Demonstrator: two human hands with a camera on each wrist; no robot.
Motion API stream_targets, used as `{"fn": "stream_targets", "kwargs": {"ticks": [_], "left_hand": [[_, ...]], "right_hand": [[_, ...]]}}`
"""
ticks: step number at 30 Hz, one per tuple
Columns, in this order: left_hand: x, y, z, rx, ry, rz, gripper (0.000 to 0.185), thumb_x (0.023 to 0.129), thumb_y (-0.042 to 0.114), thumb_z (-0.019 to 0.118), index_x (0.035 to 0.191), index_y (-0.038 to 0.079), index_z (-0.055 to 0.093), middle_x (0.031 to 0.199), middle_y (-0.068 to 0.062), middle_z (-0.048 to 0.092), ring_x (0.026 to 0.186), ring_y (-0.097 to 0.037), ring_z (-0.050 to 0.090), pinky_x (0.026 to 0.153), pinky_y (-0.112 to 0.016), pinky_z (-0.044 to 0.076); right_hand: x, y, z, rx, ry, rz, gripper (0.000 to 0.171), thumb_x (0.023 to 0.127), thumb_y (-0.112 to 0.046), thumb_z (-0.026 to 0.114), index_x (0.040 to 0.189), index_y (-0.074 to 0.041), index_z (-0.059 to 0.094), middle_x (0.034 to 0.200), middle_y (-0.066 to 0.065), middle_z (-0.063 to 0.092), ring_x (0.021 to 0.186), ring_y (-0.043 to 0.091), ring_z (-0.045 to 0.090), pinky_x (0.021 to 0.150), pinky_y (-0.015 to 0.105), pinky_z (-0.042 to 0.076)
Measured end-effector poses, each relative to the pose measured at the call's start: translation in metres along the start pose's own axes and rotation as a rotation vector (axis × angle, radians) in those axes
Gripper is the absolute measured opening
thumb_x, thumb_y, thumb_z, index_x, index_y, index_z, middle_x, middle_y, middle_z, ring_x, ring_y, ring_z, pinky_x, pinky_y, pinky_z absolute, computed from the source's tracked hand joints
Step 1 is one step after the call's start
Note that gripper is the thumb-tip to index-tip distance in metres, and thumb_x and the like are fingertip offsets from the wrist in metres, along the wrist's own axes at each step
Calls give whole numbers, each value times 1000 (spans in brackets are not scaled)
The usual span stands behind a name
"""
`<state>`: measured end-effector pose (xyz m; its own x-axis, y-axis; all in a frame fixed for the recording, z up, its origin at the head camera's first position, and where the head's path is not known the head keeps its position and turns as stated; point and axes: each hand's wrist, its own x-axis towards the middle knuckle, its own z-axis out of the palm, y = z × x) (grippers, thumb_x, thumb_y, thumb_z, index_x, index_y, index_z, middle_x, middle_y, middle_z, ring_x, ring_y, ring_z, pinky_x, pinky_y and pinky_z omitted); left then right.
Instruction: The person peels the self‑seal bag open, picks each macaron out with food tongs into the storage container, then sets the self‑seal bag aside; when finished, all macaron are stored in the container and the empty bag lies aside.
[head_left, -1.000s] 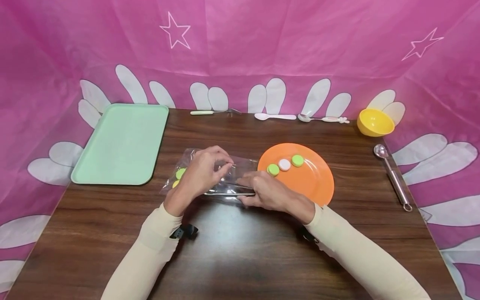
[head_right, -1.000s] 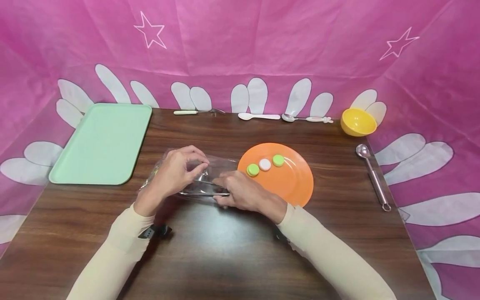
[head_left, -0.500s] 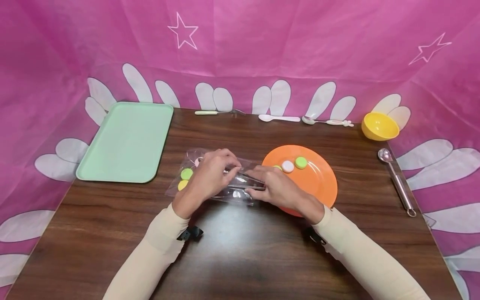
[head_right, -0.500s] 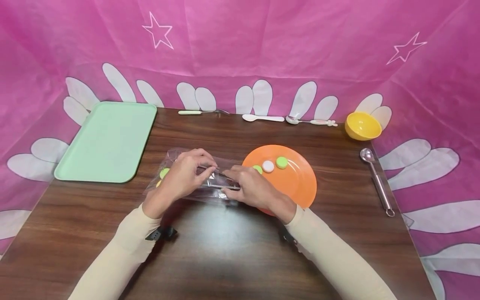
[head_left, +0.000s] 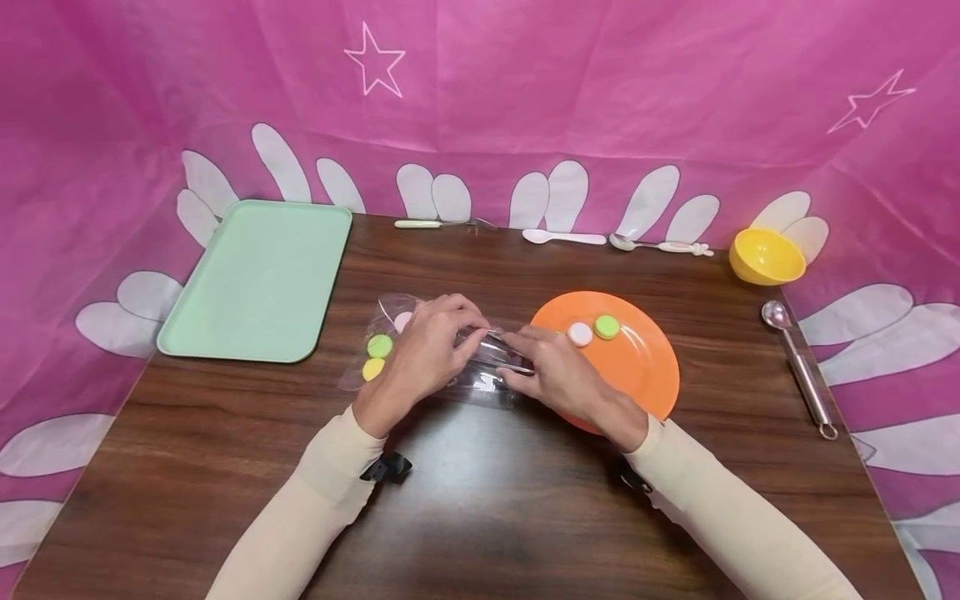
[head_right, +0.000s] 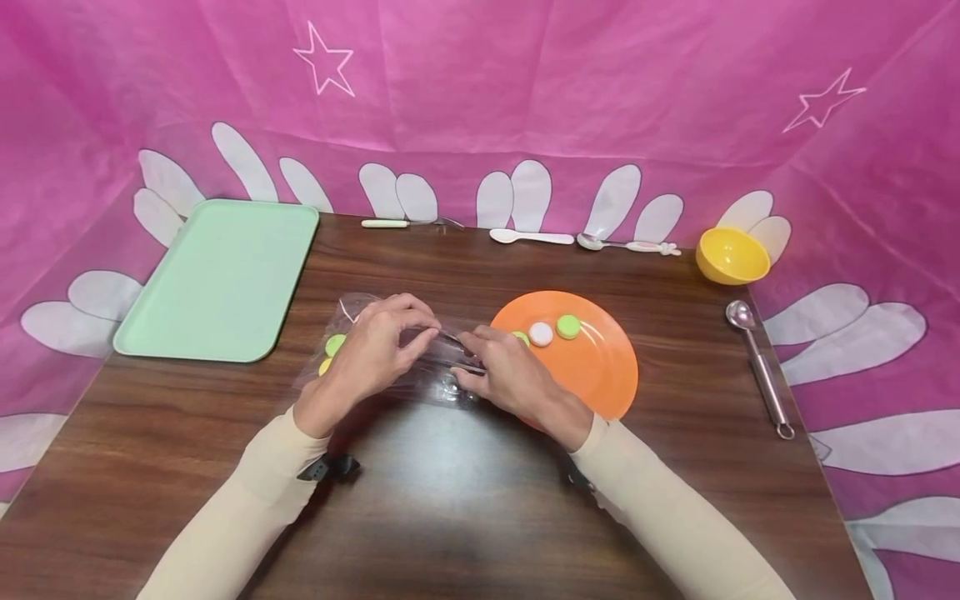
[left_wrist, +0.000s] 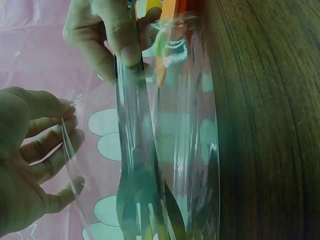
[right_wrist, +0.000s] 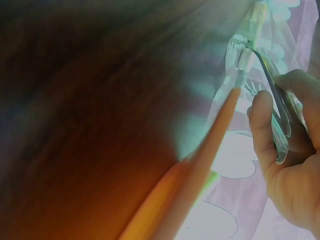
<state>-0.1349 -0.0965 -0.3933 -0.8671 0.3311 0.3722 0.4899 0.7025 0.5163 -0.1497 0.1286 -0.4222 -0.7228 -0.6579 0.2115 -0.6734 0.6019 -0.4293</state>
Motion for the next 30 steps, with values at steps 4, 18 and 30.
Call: {"fn": "stream_targets", "kwargs": {"ticks": [4,18,30], "left_hand": [[0,1,0,-22,5,14,10,99,13,75,101,9,84,102,-3,78,101,-24,76,94,-47,58],[1,0,2,-42,26,6,10,98,12,76,102,9,85,103,-5,79,99,-24,76,96,-49,58],[-1,-2,6,-68,74,14,9,96,9,77,100,6,85,101,-8,79,94,-26,76,89,-46,60]], "right_hand": [[2,0,3,-10,5,3,34,94,-20,81,122,-2,75,95,8,74,78,17,65,67,28,57],[-3,-2,1,58,-2,74,23,97,-21,78,116,-9,79,91,2,75,79,14,65,68,29,54],[-74,-1,-31,57,81,155,29,93,-19,82,121,-11,81,96,-2,78,80,10,65,68,27,55]]}}
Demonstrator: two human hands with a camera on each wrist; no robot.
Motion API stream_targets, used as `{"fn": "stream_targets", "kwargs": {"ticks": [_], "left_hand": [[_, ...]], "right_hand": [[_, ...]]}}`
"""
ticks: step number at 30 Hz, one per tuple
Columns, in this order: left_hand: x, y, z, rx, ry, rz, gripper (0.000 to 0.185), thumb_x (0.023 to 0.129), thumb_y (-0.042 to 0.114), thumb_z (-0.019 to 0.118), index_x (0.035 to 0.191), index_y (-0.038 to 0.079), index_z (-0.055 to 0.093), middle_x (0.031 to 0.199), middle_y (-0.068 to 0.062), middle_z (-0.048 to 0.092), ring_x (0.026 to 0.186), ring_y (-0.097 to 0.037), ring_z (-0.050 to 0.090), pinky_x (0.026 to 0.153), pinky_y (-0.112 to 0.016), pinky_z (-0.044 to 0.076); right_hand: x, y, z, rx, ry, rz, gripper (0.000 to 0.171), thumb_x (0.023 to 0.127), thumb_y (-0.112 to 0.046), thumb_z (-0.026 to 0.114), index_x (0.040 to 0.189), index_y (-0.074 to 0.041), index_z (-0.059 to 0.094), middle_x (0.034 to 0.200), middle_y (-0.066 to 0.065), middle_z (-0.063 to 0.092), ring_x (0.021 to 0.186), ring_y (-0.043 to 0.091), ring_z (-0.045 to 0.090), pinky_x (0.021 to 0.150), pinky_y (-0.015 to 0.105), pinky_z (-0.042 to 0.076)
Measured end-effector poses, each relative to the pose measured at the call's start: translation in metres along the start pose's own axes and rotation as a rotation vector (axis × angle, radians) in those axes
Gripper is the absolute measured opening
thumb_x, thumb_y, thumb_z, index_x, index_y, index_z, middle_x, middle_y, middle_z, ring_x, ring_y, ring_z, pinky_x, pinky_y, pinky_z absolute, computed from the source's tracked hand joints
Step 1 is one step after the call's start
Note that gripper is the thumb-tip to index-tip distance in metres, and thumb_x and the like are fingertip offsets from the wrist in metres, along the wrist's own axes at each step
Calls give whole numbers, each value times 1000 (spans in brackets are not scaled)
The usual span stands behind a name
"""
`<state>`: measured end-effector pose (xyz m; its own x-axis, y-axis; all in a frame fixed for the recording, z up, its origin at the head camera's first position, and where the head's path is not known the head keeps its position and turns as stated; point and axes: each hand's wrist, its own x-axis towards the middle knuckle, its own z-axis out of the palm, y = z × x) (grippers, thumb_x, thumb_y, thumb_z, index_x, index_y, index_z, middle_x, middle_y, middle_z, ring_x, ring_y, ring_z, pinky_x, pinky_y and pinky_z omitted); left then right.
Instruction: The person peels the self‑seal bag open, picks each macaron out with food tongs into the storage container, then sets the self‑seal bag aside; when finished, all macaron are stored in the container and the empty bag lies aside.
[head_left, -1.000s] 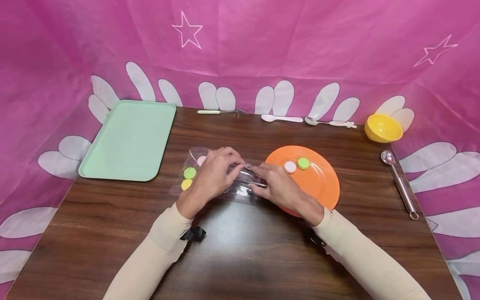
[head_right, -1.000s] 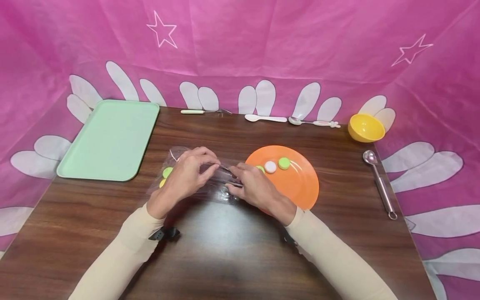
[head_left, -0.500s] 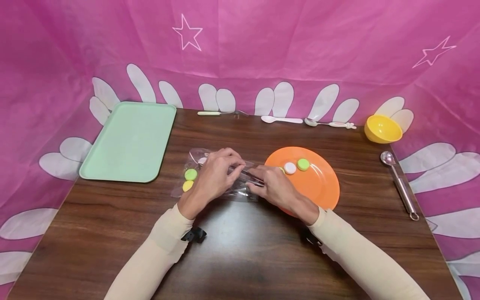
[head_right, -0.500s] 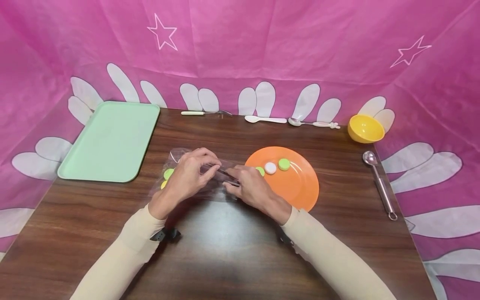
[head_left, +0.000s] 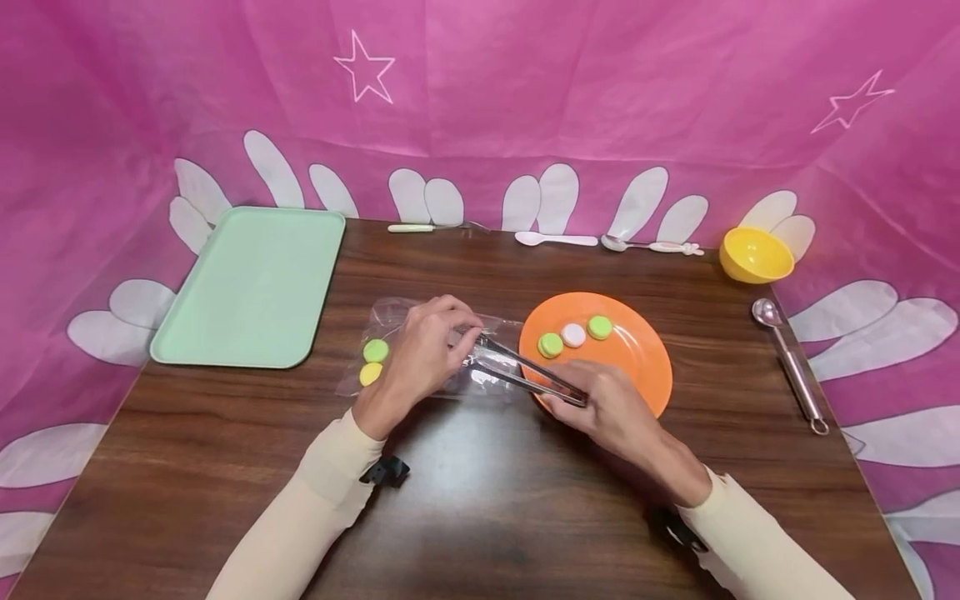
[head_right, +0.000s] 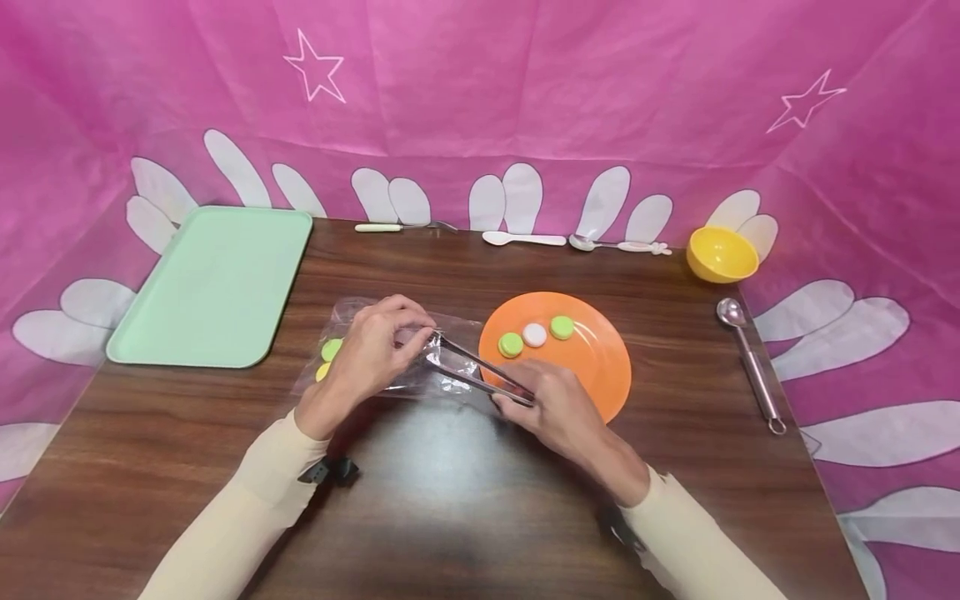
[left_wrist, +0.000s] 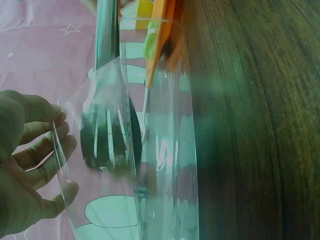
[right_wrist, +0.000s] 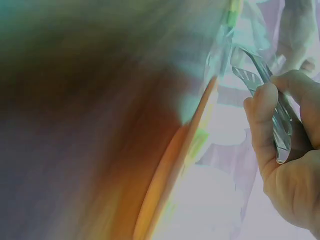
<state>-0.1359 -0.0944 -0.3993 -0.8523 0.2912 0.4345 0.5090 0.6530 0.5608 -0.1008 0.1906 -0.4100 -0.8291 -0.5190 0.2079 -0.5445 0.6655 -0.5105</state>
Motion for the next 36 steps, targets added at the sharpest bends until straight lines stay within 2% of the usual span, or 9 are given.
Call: {"fn": "stream_targets", "kwargs": {"ticks": [5,9,16,22,26,28,31,34,36], "left_hand": [[-1,-1,1,-2,17,-26,9,95,10,78,99,6,85,102,-7,79,100,-27,75,90,-47,59],[-1,-1,0,9,25,-44,9,96,10,77,100,6,85,103,-6,80,103,-27,76,92,-48,59],[-2,-1,-3,-8,37,-72,10,97,11,77,100,6,84,105,-9,79,103,-29,76,94,-50,58],[-1,-1,-2,-37,42,-70,10,97,10,77,101,4,84,105,-11,78,102,-30,75,93,-49,59],[0,0,-1,-39,39,-69,10,96,10,78,101,4,84,105,-11,79,102,-30,76,92,-49,59],[0,0,0,-37,33,-68,10,96,10,78,101,4,84,105,-10,79,102,-30,76,92,-49,59],[0,1,1,-31,27,-70,10,96,11,78,101,5,84,105,-10,79,103,-30,76,93,-49,58],[0,1,0,-25,28,-71,9,96,11,78,100,5,84,105,-10,79,103,-30,76,93,-49,58],[0,1,0,-24,30,-67,9,95,11,78,100,6,84,105,-9,79,103,-30,76,93,-49,59]], "right_hand": [[-34,12,-21,-38,97,30,25,87,-11,87,111,-11,81,93,-4,76,78,7,64,68,12,50],[-57,21,-40,-98,203,40,34,80,-5,90,112,-8,82,100,2,82,81,8,70,75,4,48],[-93,40,-67,-135,272,129,41,76,-2,91,116,-9,82,99,9,82,68,-12,56,56,8,44],[-122,56,-69,-183,287,208,41,74,-7,93,113,-10,83,102,16,82,63,-21,54,62,5,44],[-132,62,-64,-170,273,241,40,76,-8,93,115,-8,82,104,19,82,53,-20,55,64,3,45],[-134,63,-64,-179,288,253,42,74,-9,94,115,-7,83,104,19,82,65,-24,57,69,2,45],[-135,60,-64,-177,313,266,43,73,-8,94,114,-6,82,98,14,82,72,-24,54,66,3,43],[-131,51,-66,-137,322,259,43,73,-4,93,114,-8,82,90,5,78,67,-21,52,57,7,43],[-126,43,-66,-116,318,224,43,73,-1,93,114,-10,82,89,2,77,66,-15,53,54,10,42]]}}
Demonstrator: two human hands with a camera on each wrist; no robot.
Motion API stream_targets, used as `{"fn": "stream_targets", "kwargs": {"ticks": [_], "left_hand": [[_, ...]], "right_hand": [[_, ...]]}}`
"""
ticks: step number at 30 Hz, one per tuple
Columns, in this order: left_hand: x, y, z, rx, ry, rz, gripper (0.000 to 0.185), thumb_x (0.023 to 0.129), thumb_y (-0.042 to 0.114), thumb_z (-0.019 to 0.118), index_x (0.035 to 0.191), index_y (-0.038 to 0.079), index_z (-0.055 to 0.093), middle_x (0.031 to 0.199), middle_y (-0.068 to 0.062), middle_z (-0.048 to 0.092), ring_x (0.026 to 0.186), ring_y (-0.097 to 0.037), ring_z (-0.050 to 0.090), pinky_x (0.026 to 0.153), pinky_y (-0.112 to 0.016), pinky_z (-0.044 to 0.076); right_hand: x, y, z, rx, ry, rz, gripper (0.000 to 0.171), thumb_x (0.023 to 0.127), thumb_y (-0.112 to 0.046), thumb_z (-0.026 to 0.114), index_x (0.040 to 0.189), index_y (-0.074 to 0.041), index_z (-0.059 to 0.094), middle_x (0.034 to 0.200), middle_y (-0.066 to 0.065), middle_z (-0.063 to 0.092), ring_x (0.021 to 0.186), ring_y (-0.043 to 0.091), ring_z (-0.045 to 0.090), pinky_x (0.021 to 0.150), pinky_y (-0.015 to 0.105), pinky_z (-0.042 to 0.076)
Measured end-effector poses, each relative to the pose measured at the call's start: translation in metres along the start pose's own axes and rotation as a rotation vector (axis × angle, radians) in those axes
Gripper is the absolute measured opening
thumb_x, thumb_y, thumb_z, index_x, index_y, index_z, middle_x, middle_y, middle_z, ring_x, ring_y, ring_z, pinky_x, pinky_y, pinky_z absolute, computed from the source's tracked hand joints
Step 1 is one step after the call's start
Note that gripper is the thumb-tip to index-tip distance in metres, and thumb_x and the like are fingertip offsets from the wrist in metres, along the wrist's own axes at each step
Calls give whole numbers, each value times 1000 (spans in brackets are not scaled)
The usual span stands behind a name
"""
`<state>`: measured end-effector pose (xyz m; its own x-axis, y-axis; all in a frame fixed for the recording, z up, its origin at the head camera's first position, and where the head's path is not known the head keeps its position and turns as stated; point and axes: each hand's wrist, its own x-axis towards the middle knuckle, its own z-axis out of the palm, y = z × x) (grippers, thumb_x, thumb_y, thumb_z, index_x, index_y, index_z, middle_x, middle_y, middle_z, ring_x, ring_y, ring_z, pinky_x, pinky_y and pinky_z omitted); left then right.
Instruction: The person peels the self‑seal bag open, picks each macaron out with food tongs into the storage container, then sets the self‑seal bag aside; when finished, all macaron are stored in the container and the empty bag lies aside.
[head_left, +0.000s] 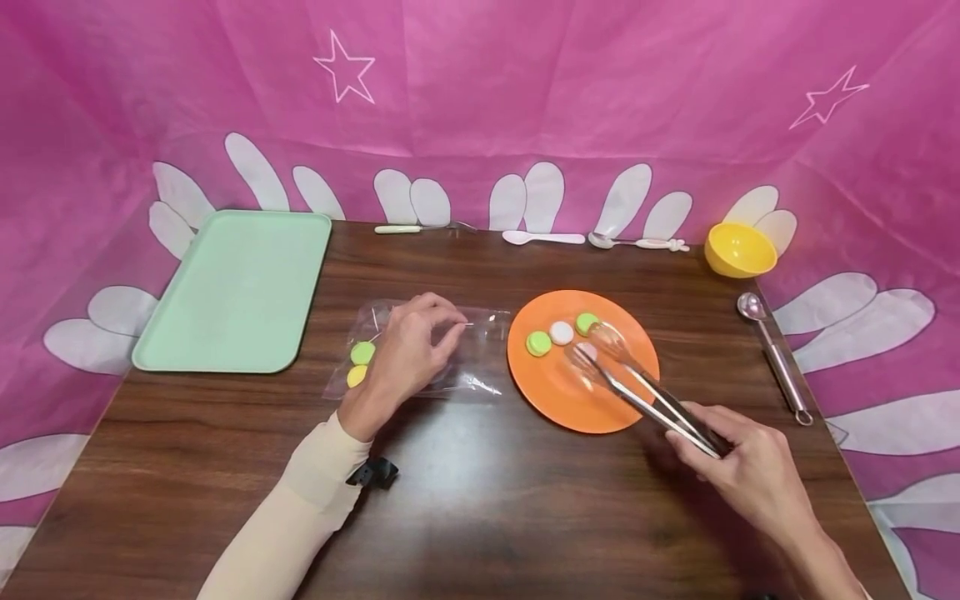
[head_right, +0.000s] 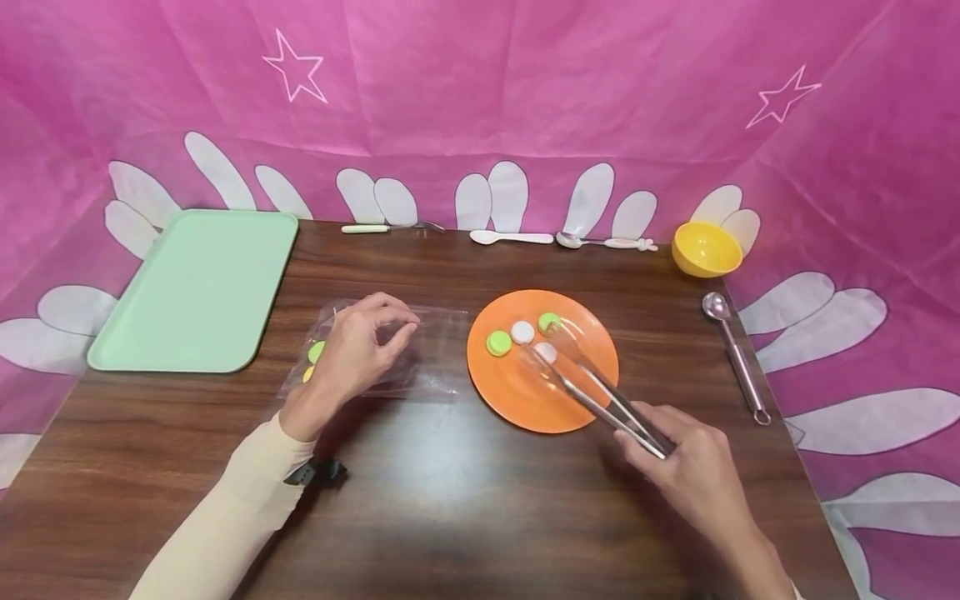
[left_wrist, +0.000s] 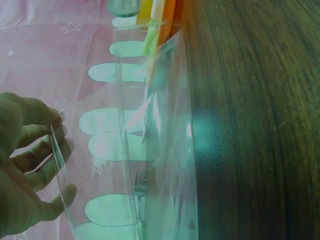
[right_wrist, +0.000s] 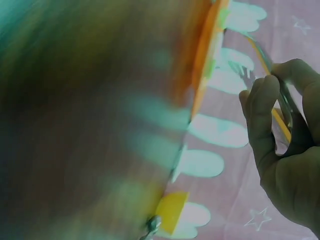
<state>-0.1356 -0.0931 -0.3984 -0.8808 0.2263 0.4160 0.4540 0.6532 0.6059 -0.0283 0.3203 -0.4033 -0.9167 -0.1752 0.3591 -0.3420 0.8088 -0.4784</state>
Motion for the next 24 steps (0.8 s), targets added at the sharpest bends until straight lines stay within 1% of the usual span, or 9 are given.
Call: {"fn": "stream_targets", "kwargs": {"ticks": [2,6,8,10,11,14,18,21,24], "left_hand": [[0,0,0,-2,-1,6,9,95,10,78,100,5,84,105,-9,79,103,-30,76,92,-48,59],[0,0,2,-11,-9,20,9,95,9,79,100,4,84,104,-10,79,100,-29,76,90,-46,60],[0,0,2,-12,-18,23,9,95,8,78,101,4,85,104,-10,79,98,-29,75,88,-44,61],[-1,1,3,-12,-26,25,9,95,8,78,100,4,85,104,-10,79,98,-29,75,86,-44,61],[-1,1,2,-10,-29,27,9,95,8,78,101,4,85,104,-10,79,98,-29,75,87,-44,61],[-1,1,2,-7,-35,38,10,96,9,77,101,4,85,104,-10,79,100,-30,75,90,-46,60],[1,3,-1,-1,-52,35,11,96,9,77,102,5,85,104,-10,78,101,-29,74,96,-49,58],[0,5,-2,9,-68,19,12,97,10,77,104,6,85,105,-8,78,102,-28,74,99,-50,57],[-2,7,-1,21,-64,14,12,97,11,78,105,6,85,105,-7,78,100,-28,74,97,-49,58]], "right_hand": [[4,-11,2,30,-23,-35,44,73,1,93,115,-12,83,90,-2,77,65,-10,54,54,10,43],[23,-30,14,48,-79,-120,40,75,-1,92,113,-12,83,95,-2,80,75,0,63,67,7,46],[35,-37,23,46,-121,-155,36,77,-4,92,112,-12,83,97,-2,81,78,4,66,72,7,47],[48,-42,32,52,-191,-165,31,81,-8,91,111,-12,83,97,-2,81,80,7,67,73,10,50],[54,-44,38,60,-227,-163,28,83,-11,90,111,-12,83,97,-3,80,80,7,66,72,12,50],[69,-46,53,104,-335,-132,22,89,-15,87,111,-16,83,84,-9,72,71,2,58,61,18,49],[87,-49,71,141,-405,-118,21,90,-17,86,111,-19,83,72,-11,62,64,3,51,52,21,41],[102,-55,84,137,-436,-155,27,91,-19,86,118,-16,83,84,-8,75,71,5,57,58,21,45],[119,-65,99,153,-489,-208,32,93,-22,85,123,-14,82,98,-5,80,80,8,63,67,23,54]]}}
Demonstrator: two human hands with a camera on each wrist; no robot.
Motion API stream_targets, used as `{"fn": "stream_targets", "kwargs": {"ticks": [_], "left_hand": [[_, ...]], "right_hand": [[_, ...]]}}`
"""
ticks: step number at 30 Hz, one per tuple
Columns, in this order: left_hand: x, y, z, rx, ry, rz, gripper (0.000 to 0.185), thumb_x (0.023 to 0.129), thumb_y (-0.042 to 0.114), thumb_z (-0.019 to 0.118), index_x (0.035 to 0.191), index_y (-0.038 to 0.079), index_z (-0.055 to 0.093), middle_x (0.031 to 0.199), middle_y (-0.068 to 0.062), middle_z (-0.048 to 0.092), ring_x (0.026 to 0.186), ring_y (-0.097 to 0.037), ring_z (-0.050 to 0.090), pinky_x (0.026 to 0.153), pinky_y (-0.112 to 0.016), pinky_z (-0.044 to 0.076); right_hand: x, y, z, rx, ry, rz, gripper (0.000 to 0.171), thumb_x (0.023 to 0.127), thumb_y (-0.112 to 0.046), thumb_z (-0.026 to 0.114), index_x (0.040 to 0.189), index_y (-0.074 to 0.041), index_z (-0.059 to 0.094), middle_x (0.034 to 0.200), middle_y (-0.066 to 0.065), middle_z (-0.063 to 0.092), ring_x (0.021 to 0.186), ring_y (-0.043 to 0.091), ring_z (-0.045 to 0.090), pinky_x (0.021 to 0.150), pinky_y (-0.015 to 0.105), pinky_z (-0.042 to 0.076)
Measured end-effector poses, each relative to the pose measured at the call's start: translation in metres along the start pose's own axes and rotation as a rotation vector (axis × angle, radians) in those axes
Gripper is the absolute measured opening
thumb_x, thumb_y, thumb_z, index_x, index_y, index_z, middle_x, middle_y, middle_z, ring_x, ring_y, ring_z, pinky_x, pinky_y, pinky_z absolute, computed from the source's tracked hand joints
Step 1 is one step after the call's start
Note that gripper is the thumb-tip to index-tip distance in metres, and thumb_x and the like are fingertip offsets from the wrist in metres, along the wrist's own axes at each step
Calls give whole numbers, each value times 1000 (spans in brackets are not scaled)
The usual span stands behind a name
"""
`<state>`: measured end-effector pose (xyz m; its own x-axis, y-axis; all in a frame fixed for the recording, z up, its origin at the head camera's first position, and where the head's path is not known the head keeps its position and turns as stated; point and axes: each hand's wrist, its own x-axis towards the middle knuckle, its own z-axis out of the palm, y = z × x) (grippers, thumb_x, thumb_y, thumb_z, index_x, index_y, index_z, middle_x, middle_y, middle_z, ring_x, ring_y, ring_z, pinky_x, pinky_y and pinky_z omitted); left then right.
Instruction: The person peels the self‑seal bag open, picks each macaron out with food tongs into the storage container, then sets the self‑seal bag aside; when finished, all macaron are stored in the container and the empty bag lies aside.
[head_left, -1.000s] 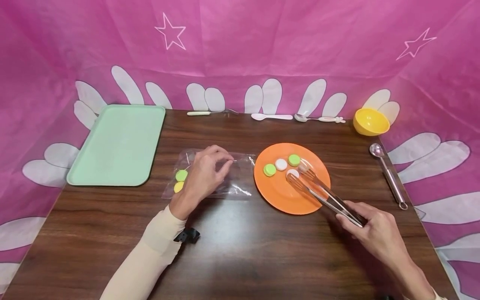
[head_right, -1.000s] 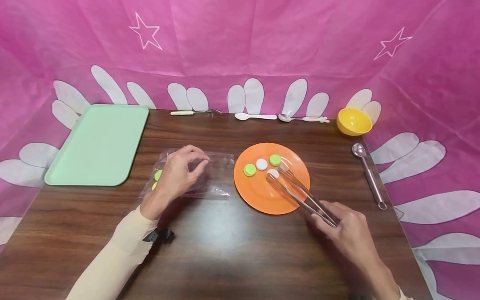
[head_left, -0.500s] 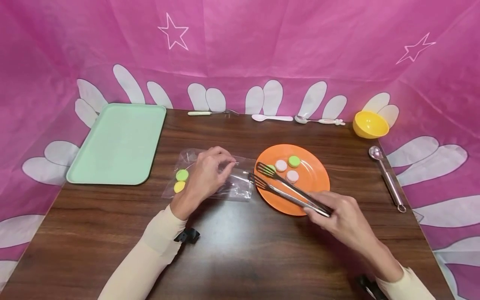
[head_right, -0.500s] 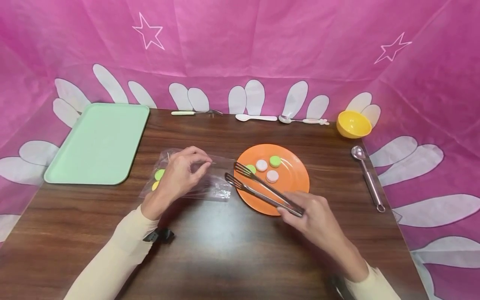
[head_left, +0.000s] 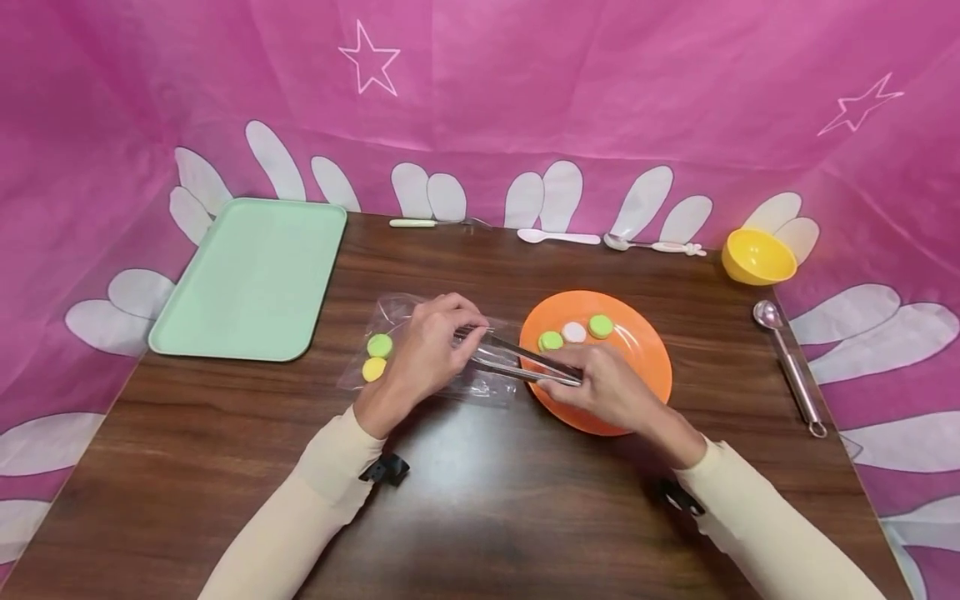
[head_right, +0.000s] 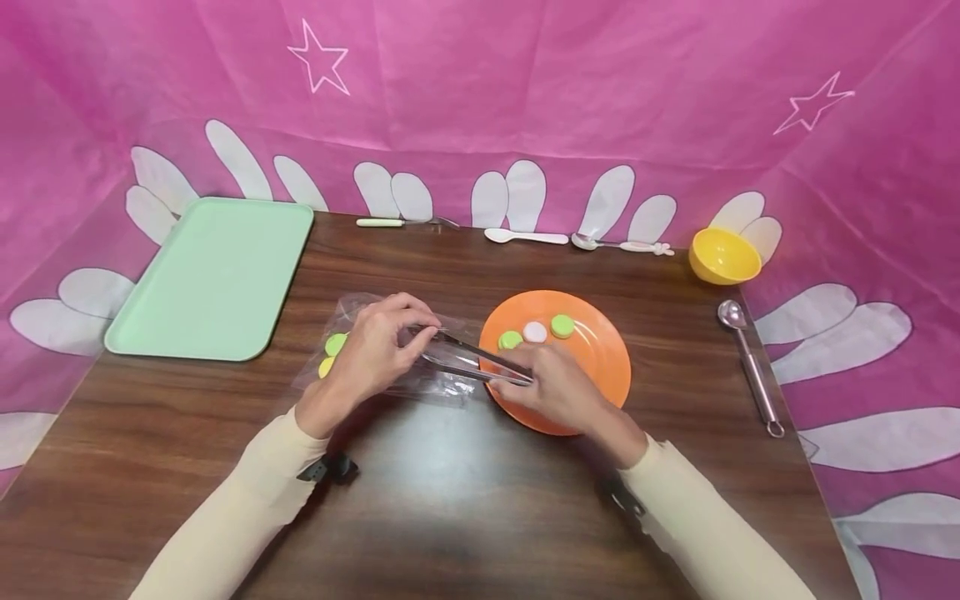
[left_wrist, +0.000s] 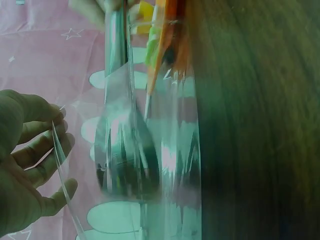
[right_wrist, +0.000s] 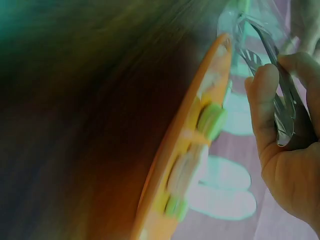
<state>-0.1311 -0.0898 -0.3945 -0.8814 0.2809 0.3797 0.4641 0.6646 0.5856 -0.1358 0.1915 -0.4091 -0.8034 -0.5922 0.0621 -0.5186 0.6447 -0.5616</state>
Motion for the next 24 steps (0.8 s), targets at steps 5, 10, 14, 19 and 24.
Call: {"fn": "stream_targets", "kwargs": {"ticks": [5,10,14,19,24], "left_hand": [[-1,1,5,-18,45,36,10,96,8,79,102,4,85,102,-8,78,96,-27,75,89,-44,61],[0,1,8,-52,62,60,9,96,8,77,100,4,84,102,-9,78,98,-27,74,91,-44,60],[0,2,9,-52,64,68,10,98,9,76,101,5,84,103,-8,78,100,-27,74,96,-47,58],[0,3,10,-65,69,62,10,98,8,76,101,4,84,104,-8,78,101,-27,74,97,-46,59],[-1,1,13,-108,71,46,9,99,7,75,100,3,83,105,-9,77,101,-26,74,94,-41,61]], "right_hand": [[33,-9,15,53,-87,-72,33,95,-28,83,124,-12,80,93,-8,75,80,8,63,75,27,58],[51,-17,23,105,-136,-72,26,98,-29,80,117,-12,78,83,-6,69,63,5,63,63,26,56],[54,-18,21,92,-121,-51,29,95,-26,82,119,-11,79,82,-6,68,61,6,61,60,25,53],[53,-17,20,24,-104,-90,38,92,-22,84,126,-7,78,85,-5,70,73,9,58,63,24,51],[55,-19,25,7,-103,-88,40,92,-26,85,127,-9,76,90,-3,72,75,11,61,66,25,53]]}}
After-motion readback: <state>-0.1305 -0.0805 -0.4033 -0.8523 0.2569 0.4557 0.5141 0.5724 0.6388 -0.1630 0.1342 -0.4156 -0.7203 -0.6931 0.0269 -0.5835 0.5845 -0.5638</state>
